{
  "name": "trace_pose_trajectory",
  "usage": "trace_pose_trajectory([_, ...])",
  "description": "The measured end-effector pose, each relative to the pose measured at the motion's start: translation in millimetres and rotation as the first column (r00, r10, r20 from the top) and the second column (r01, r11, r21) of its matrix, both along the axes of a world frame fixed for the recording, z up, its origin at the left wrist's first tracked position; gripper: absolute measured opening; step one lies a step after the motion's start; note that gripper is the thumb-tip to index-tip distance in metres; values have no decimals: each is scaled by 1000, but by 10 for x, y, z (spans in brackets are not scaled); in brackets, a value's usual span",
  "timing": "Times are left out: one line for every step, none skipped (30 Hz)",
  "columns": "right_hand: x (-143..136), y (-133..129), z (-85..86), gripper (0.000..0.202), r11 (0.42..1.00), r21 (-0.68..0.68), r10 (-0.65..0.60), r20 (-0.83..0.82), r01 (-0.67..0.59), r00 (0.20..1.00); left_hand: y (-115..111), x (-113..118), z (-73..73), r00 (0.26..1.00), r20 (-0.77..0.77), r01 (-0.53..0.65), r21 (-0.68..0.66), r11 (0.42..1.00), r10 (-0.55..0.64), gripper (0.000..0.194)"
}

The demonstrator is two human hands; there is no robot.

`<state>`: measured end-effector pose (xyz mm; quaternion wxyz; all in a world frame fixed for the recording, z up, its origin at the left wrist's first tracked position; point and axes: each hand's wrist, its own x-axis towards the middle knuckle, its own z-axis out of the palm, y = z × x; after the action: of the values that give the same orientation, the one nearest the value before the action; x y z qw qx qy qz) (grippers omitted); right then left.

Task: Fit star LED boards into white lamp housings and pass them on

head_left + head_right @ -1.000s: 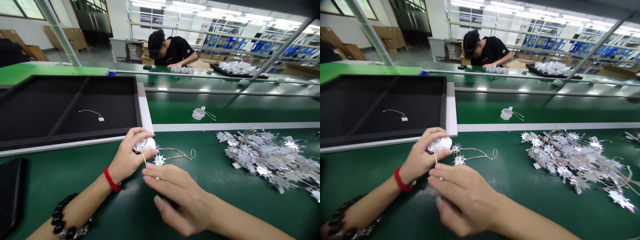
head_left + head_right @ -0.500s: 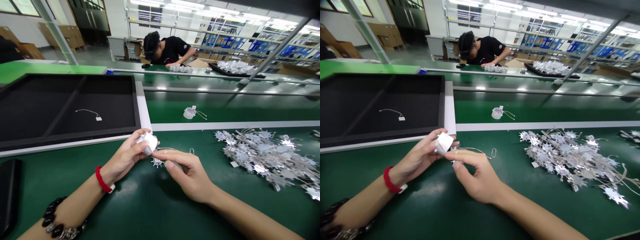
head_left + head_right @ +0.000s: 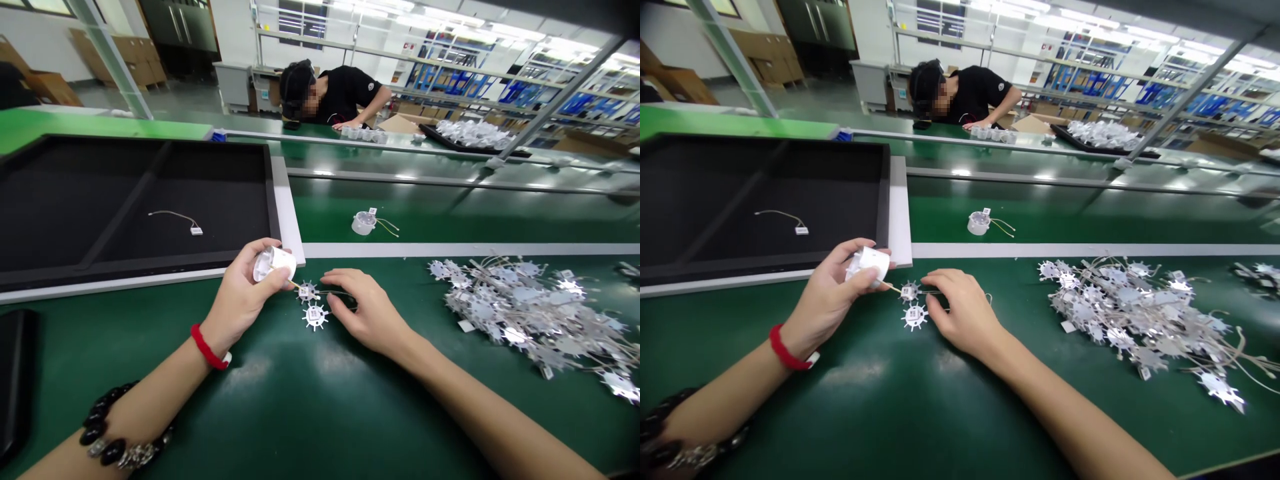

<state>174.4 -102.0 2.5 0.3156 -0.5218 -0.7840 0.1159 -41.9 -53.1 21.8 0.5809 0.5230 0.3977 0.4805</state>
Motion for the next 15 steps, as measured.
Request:
trace_pose_trajectory([7, 23, -37, 28, 1000, -8, 5, 56, -4, 998, -3, 3, -9, 999, -30, -12, 38, 999, 13, 52])
trace_pose_trajectory([12, 43, -66, 29, 1000, -16, 16, 88, -14, 996, -6, 7, -17, 998, -60, -17, 72, 997, 21, 50])
trace_pose_trajectory([13, 62, -86, 29, 999, -21, 30, 103, -28, 994, -10, 11, -24, 996, -90, -19, 100, 995, 28, 49])
trace_pose_trajectory([12, 79, -98, 30, 999, -26, 46, 112, -43, 993, -14, 16, -30, 993, -117, -19, 124, 992, 33, 48])
trace_pose_trajectory([7, 96, -103, 31, 998, -29, 60, 125, -57, 990, -18, 20, -36, 989, -140, -19, 143, 989, 39, 47])
trace_pose_trajectory([-1, 111, -104, 33, 997, -34, 73, 136, -69, 988, -23, 23, -40, 987, -157, -19, 157, 987, 44, 46])
trace_pose_trajectory([-11, 125, -102, 34, 996, -39, 84, 147, -79, 986, -27, 25, -43, 984, -168, -22, 167, 986, 51, 46])
trace_pose_trajectory([-22, 137, -99, 35, 995, -46, 92, 156, -86, 983, -31, 26, -45, 982, -179, -28, 176, 984, 60, 46])
trace_pose_trajectory([-33, 147, -96, 36, 995, -51, 97, 164, -90, 982, -34, 27, -45, 978, -194, -35, 189, 981, 72, 46])
trace_pose_trajectory([-42, 155, -93, 36, 994, -58, 100, 171, -91, 980, -38, 27, -44, 973, -215, -41, 206, 978, 86, 46])
trace_pose_trajectory([-50, 160, -92, 35, 994, -62, 99, 176, -90, 979, -41, 27, -41, 966, -237, -45, 228, 973, 100, 45])
trace_pose_trajectory([-55, 164, -91, 33, 994, -65, 97, 179, -87, 979, -44, 27, -37, 959, -260, -43, 251, 967, 110, 43])
trace_pose_trajectory([-58, 167, -92, 31, 994, -66, 95, 180, -84, 979, -46, 26, -33, 953, -280, -36, 271, 962, 115, 42])
trace_pose_trajectory([-58, 169, -95, 29, 995, -65, 92, 180, -81, 979, -49, 26, -30, 949, -295, -25, 285, 958, 113, 41])
trace_pose_trajectory([-58, 172, -98, 28, 995, -63, 89, 179, -79, 980, -51, 25, -27, 947, -304, -15, 293, 956, 108, 40])
